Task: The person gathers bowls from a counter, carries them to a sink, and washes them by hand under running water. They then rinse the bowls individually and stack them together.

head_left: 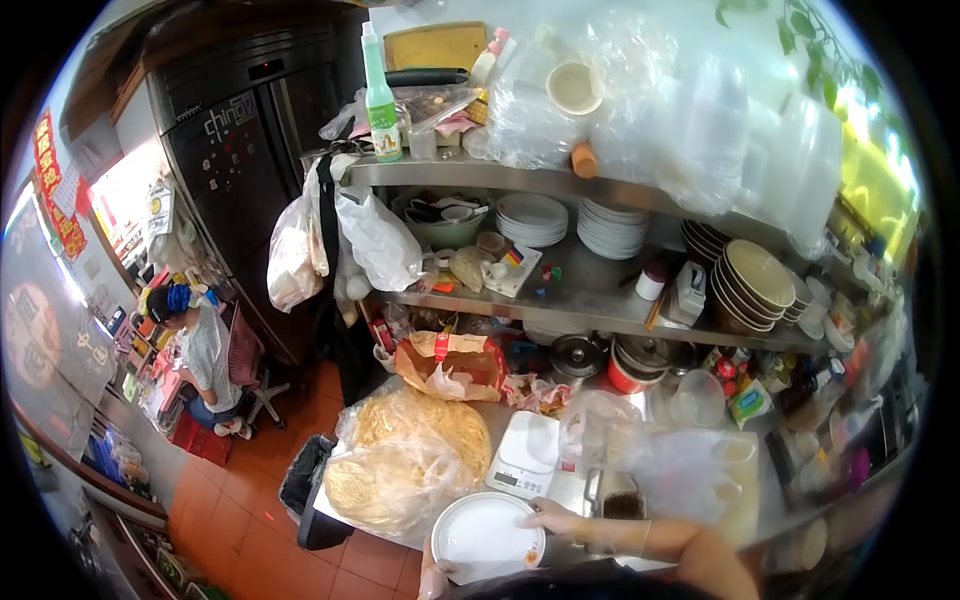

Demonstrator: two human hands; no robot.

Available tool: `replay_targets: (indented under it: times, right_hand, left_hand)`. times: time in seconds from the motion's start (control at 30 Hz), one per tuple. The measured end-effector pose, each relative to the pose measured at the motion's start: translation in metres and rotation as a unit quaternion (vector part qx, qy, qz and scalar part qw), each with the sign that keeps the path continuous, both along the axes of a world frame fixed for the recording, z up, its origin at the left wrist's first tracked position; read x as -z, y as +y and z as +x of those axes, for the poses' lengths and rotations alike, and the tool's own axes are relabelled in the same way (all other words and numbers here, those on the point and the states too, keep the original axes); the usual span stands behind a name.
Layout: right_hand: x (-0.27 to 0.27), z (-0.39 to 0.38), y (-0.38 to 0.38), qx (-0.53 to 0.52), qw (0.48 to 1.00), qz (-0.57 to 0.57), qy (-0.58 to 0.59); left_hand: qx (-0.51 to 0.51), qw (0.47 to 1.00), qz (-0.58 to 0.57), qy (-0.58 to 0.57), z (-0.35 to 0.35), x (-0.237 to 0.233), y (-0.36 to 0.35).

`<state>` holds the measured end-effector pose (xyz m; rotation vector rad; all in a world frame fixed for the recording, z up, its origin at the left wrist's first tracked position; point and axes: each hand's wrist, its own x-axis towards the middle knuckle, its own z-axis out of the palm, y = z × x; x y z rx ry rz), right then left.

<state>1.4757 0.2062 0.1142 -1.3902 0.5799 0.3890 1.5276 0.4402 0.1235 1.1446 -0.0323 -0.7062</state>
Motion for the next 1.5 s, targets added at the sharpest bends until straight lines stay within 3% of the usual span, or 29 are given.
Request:
replay_targets:
  times: [0.03, 0.13, 0.27, 0.3, 0.33, 0.37, 0.4, 0.43, 0.47, 0.5, 0.63, 0.7, 0.87, 0.93, 1.1, 1.17, 1.2, 1.27, 1.33, 1.37, 1.4, 1.43, 1.47, 1.5]
  right_hand:
    - [0.027, -0.004, -0.003, 0.044, 0.998, 0.033, -0.026]
    - [-0.041, 0.005, -0.015, 0.129, 0.975, 0.178, -0.01]
    - [-0.079, 0.03, -0.064, 0.244, 0.953, 0.179, 0.005]
    - [-0.099, 0.045, -0.08, 0.282, 0.943, 0.174, 0.005]
    - [-0.156, 0.056, -0.084, 0.283, 0.949, 0.137, 0.006]
    - [-0.147, 0.071, -0.121, 0.262, 0.95, 0.171, -0.015]
    - [-0.147, 0.089, -0.148, 0.26, 0.938, 0.194, -0.121]
    - [-0.158, 0.11, -0.171, 0.236, 0.934, 0.165, -0.211]
    - [-0.187, 0.125, -0.177, 0.268, 0.926, 0.124, -0.234]
    - [-0.182, 0.15, -0.214, 0.239, 0.92, 0.144, -0.275]
    - [-0.199, 0.246, -0.289, 0.394, 0.884, 0.083, -0.237]
    - [-0.174, 0.297, -0.335, 0.382, 0.89, 0.058, -0.24]
    - [-0.165, 0.333, -0.342, 0.356, 0.875, -0.145, -0.295]
    - [-0.158, 0.344, -0.346, 0.356, 0.87, -0.111, -0.323]
    - [-0.191, 0.341, -0.335, 0.362, 0.895, -0.185, -0.183]
    - [-0.178, 0.343, -0.351, 0.323, 0.909, -0.199, -0.172]
    - [-0.156, 0.346, -0.381, 0.286, 0.918, -0.199, -0.19]
    - [-0.143, 0.332, -0.372, 0.25, 0.917, -0.21, -0.229]
    - [-0.162, 0.273, -0.275, 0.251, 0.899, -0.233, -0.273]
    - [-0.144, 0.234, -0.25, 0.042, 0.92, -0.181, -0.345]
    - [-0.145, 0.19, -0.2, -0.082, 0.945, -0.172, -0.266]
    - [-0.113, 0.157, -0.17, -0.185, 0.966, -0.145, -0.107]
    - [-0.085, 0.119, -0.137, -0.266, 0.957, -0.108, 0.033]
    - [-0.059, 0.081, -0.104, -0.342, 0.922, -0.07, 0.168]
  left_hand:
    - [-0.002, 1.0, -0.013, 0.003, 0.006, -0.009, -0.004]
    - [0.004, 0.992, -0.096, 0.084, 0.031, -0.075, -0.024]
    - [0.02, 0.971, -0.239, 0.0, 0.055, -0.065, -0.034]
    - [0.04, 0.974, -0.224, -0.002, 0.056, -0.059, -0.027]
    - [0.059, 0.976, -0.208, -0.005, 0.055, -0.051, -0.019]
    - [0.055, 0.976, -0.21, 0.01, 0.055, -0.033, -0.011]
    - [0.051, 0.979, -0.198, 0.006, 0.052, -0.006, 0.005]
    - [0.048, 0.982, -0.184, 0.004, 0.05, 0.016, 0.018]
    - [0.044, 0.984, -0.17, 0.002, 0.048, 0.038, 0.031]
    - [0.029, 0.986, -0.159, 0.027, 0.046, 0.041, 0.037]
    - [-0.07, 0.975, -0.142, 0.155, 0.024, -0.007, 0.041]
    - [-0.116, 0.963, -0.143, 0.195, 0.017, -0.027, 0.041]
    - [-0.182, 0.946, -0.127, 0.238, 0.016, -0.046, 0.038]
    - [-0.184, 0.944, -0.144, 0.235, 0.018, -0.043, 0.04]
    - [-0.21, 0.949, -0.112, 0.209, 0.018, -0.012, 0.05]
    - [-0.226, 0.945, -0.1, 0.216, 0.017, -0.008, 0.045]
    - [-0.204, 0.95, -0.095, 0.216, 0.016, -0.002, 0.044]
    - [-0.154, 0.96, -0.08, 0.219, 0.014, 0.012, 0.044]
    - [-0.092, 0.964, -0.036, 0.247, 0.009, 0.029, 0.037]
    - [-0.061, 0.963, -0.014, 0.262, 0.009, 0.04, 0.031]
    - [-0.029, 0.963, -0.044, 0.265, 0.012, 0.057, 0.026]
    - [0.002, 0.96, -0.071, 0.27, 0.012, 0.075, 0.023]
    - [0.027, 0.967, -0.113, 0.229, 0.009, 0.083, 0.019]
    - [0.03, 0.97, -0.081, 0.226, 0.009, 0.072, 0.011]
